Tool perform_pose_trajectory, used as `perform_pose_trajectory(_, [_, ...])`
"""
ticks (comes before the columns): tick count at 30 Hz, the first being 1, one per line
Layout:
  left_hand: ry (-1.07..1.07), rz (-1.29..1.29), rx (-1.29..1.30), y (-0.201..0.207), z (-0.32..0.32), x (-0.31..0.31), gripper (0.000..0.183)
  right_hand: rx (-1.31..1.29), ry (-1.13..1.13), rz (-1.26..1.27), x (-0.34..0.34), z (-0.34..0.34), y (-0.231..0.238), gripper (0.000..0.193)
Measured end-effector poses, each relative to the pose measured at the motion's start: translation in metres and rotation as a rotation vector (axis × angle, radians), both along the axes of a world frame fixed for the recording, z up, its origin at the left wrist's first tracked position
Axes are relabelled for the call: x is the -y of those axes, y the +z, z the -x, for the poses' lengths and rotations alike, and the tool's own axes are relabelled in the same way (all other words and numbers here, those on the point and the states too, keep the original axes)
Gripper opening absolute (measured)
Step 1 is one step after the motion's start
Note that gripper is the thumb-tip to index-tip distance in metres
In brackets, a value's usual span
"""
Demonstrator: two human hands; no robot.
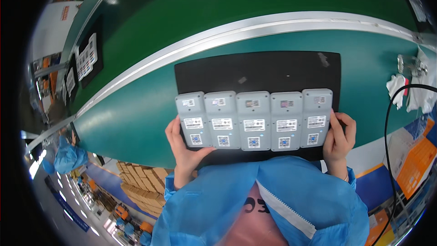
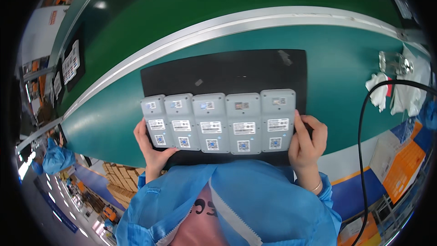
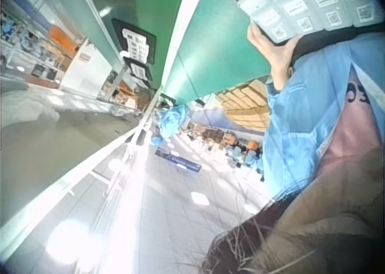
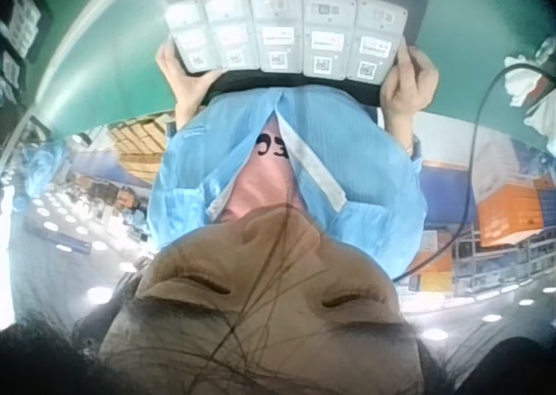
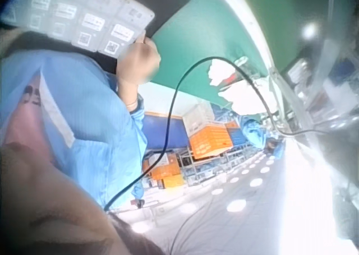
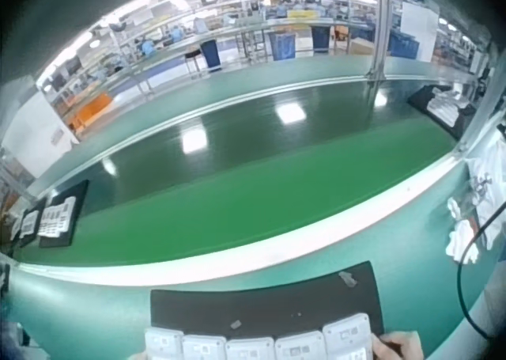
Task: The person cleans the back surfaces of several small white electronic devices using a white cloth and a red tool. They repeatedly pick up the devices, wipe them, and place them back on a black mat on the assembly line.
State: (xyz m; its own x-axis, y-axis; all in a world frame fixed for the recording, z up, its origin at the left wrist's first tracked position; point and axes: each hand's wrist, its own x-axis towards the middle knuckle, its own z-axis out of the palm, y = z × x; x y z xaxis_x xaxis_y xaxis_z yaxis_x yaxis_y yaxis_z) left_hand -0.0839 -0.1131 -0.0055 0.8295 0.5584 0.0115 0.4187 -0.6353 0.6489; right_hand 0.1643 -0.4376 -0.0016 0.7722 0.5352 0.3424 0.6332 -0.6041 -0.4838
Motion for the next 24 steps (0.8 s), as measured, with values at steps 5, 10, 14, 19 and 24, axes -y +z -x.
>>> perform_pose_trajectory(5, [0.017,0.172,0.122,-0.006,0.002,0.001,0.13,-0.165,-0.002,-0.049,0.004,-0.007,-0.001,0.043])
perform_pose_trajectory(10, [-0.023,0.208,0.211,-0.009,0.004,-0.007,0.107,-0.228,-0.039,-0.058,0.015,-0.01,-0.009,0.032])
perform_pose_trajectory(14, [-0.082,0.192,0.32,-0.009,-0.003,-0.01,0.097,-0.236,-0.041,-0.08,0.02,-0.012,-0.013,0.031])
perform_pose_trajectory(19, [-0.078,0.196,0.307,-0.002,-0.005,-0.01,0.106,-0.214,-0.03,-0.098,0.022,-0.014,-0.016,0.031])
perform_pose_trajectory(24, [0.021,0.317,0.313,0.0,-0.003,-0.016,0.123,-0.224,-0.042,-0.047,0.023,-0.016,-0.013,0.034])
